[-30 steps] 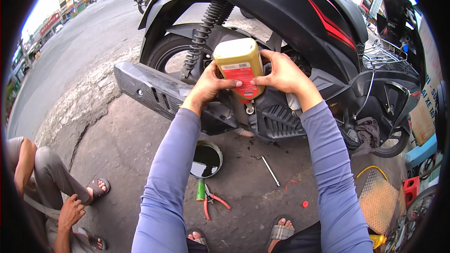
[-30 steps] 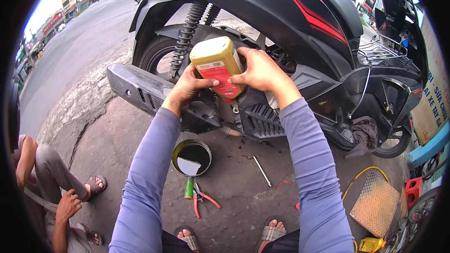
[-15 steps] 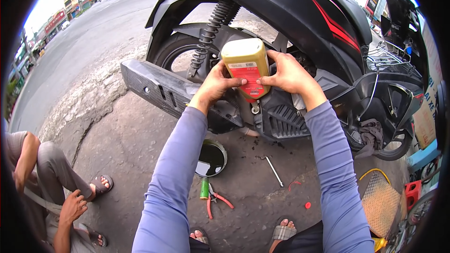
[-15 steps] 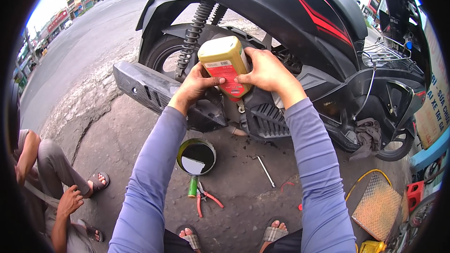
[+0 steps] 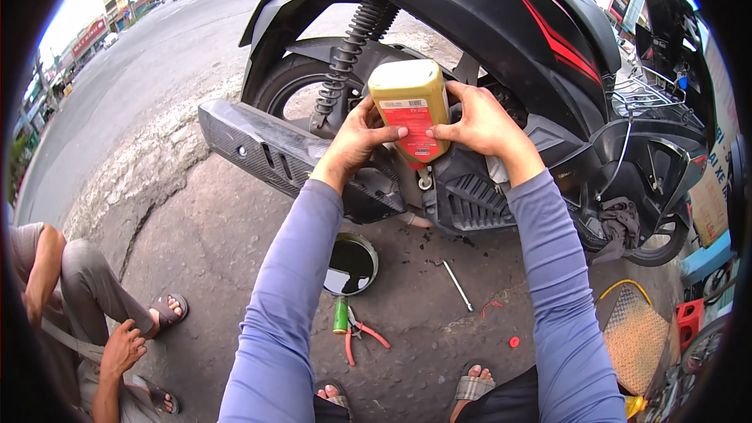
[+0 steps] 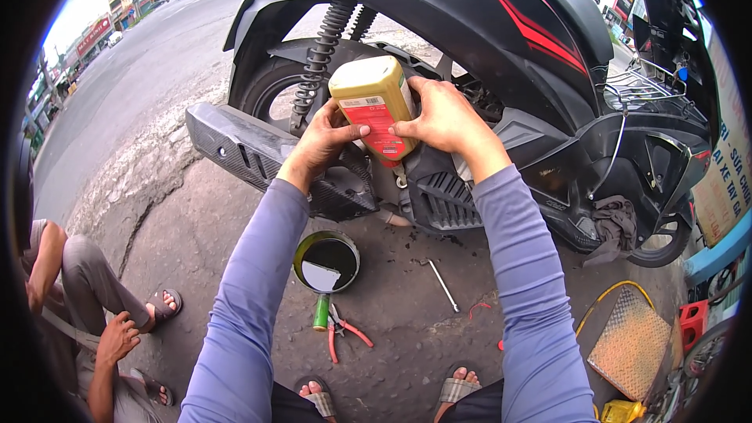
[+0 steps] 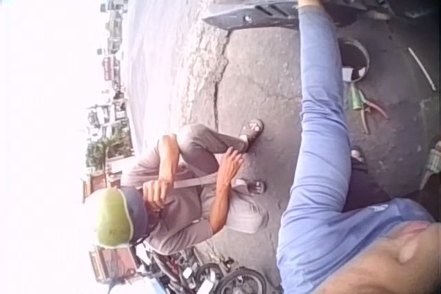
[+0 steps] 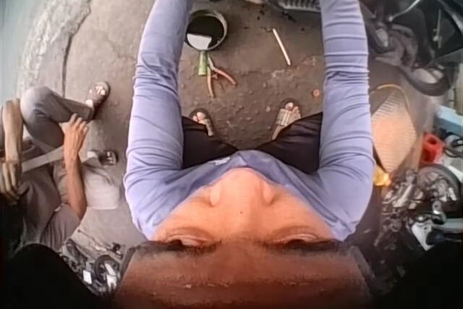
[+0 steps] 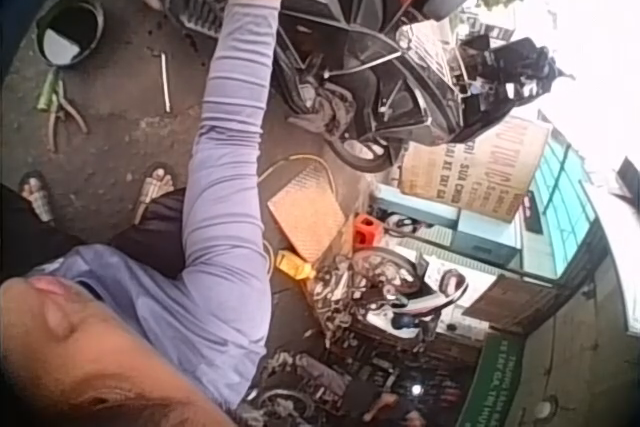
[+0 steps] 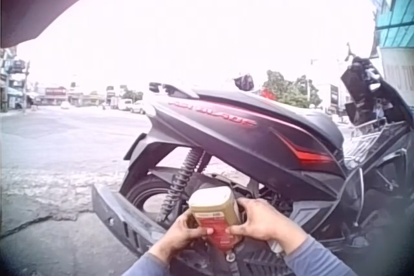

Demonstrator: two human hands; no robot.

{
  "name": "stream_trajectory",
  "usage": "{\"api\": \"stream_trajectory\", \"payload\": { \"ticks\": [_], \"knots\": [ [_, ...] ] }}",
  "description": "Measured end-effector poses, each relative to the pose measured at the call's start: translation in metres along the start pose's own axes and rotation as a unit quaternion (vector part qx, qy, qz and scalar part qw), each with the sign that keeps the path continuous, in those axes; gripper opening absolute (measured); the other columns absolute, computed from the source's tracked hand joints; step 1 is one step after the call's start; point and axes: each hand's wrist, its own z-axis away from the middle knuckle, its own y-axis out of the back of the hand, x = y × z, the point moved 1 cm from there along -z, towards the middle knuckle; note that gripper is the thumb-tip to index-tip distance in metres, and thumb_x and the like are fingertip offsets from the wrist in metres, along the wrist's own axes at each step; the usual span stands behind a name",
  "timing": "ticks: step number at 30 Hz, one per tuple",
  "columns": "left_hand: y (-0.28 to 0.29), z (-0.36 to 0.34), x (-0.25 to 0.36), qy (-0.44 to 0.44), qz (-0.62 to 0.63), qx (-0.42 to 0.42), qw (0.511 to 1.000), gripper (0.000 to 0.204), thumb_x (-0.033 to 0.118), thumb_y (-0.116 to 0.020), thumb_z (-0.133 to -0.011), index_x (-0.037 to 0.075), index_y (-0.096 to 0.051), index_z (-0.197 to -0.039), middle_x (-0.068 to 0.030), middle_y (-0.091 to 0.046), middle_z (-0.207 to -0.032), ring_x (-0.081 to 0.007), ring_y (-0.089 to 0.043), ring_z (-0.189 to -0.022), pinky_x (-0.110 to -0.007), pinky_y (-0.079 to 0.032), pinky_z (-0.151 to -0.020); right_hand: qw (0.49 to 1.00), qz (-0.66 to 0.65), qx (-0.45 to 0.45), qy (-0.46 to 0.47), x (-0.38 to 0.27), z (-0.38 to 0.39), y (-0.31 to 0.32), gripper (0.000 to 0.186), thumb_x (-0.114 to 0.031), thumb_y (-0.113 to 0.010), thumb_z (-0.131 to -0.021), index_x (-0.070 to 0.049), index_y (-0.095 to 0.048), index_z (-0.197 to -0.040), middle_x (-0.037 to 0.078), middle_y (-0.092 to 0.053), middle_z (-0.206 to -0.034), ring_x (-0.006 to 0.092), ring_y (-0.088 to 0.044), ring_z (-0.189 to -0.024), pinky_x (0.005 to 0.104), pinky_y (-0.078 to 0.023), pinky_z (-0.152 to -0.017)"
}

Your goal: Replacing the engine oil of a motorcycle.

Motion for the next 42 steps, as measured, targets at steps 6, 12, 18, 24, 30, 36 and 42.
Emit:
{"api": "stream_trajectory", "payload": {
  "ticks": [6, 12, 18, 24, 30, 36, 42],
  "knots": [
    [0.0, 0.001, 0.0, 0.0, 0.012, -0.003, 1.0, 0.081, 0.001, -0.081, -0.07, 0.0, -0.04, -0.14, -0.0117, -0.059, -0.127, -0.0214, -0.054, -0.12, -0.035, -0.038, -0.107, 0.999, -0.009, 0.001, -0.04, -0.007, 0.002, 0.003, 0.077, -0.022, -0.085, -0.061, 0.01, -0.055, -0.124, 0.023, -0.068, -0.094, 0.0237, -0.066, -0.079, 0.0373, -0.051, -0.073],
    [0.002, -0.002, -0.002, -0.001, 0.013, 0.001, 1.0, 0.081, 0.001, -0.081, -0.069, 0.0, -0.041, -0.139, -0.012, -0.059, -0.127, -0.0216, -0.054, -0.12, -0.035, -0.038, -0.107, 0.999, 0.03, 0.02, -0.037, -0.003, 0.0, 0.0, 0.074, -0.022, -0.085, -0.061, 0.009, -0.056, -0.122, 0.022, -0.067, -0.085, 0.0218, -0.063, -0.069, 0.036, -0.05, -0.067],
    [0.0, -0.001, 0.0, -0.005, 0.015, -0.016, 1.0, 0.074, 0.003, -0.08, -0.073, -0.002, -0.041, -0.136, -0.0125, -0.056, -0.128, -0.0225, -0.053, -0.121, -0.036, -0.037, -0.109, 1.0, -0.003, 0.012, -0.016, 0.001, -0.001, 0.0, 0.072, -0.023, -0.085, -0.061, 0.009, -0.057, -0.119, 0.022, -0.067, -0.085, 0.0226, -0.062, -0.068, 0.0367, -0.05, -0.067],
    [0.003, -0.003, -0.003, -0.007, 0.018, -0.004, 1.0, 0.079, 0.001, -0.081, -0.07, 0.0, -0.042, -0.138, -0.0121, -0.059, -0.127, -0.0218, -0.055, -0.119, -0.036, -0.038, -0.107, 0.999, -0.001, 0.045, -0.017, 0.0, 0.001, -0.002, 0.074, -0.023, -0.085, -0.061, 0.01, -0.057, -0.121, 0.021, -0.067, -0.085, 0.0195, -0.061, -0.067, 0.0345, -0.05, -0.066],
    [0.002, -0.001, -0.001, 0.002, -0.002, -0.014, 1.0, 0.074, 0.005, -0.081, -0.073, -0.001, -0.042, -0.135, -0.0131, -0.056, -0.129, -0.0224, -0.053, -0.121, -0.037, -0.036, -0.109, 1.0, -0.003, 0.008, -0.016, 0.0, 0.0, 0.0, 0.077, -0.023, -0.086, -0.061, 0.011, -0.056, -0.123, 0.021, -0.068, -0.088, 0.0175, -0.061, -0.068, 0.0329, -0.051, -0.067],
    [0.001, -0.001, 0.0, 0.001, 0.004, 0.006, 1.0, 0.076, 0.001, -0.081, -0.07, -0.001, -0.044, -0.137, -0.0118, -0.06, -0.126, -0.0215, -0.056, -0.118, -0.036, -0.039, -0.107, 0.999, -0.006, 0.026, -0.02, -0.001, 0.0, 0.0, 0.079, -0.024, -0.087, -0.06, 0.01, -0.056, -0.124, 0.019, -0.069, -0.088, 0.017, -0.06, -0.068, 0.0327, -0.051, -0.067],
    [0.001, -0.002, -0.001, 0.005, -0.003, -0.002, 1.0, 0.076, 0.001, -0.081, -0.07, -0.001, -0.045, -0.137, -0.0116, -0.061, -0.125, -0.0211, -0.056, -0.118, -0.035, -0.039, -0.106, 1.0, -0.005, 0.01, -0.027, -0.003, 0.0, 0.001, 0.08, -0.024, -0.087, -0.06, 0.011, -0.055, -0.125, 0.02, -0.069, -0.088, 0.0175, -0.06, -0.068, 0.0332, -0.051, -0.067]
  ]
}}
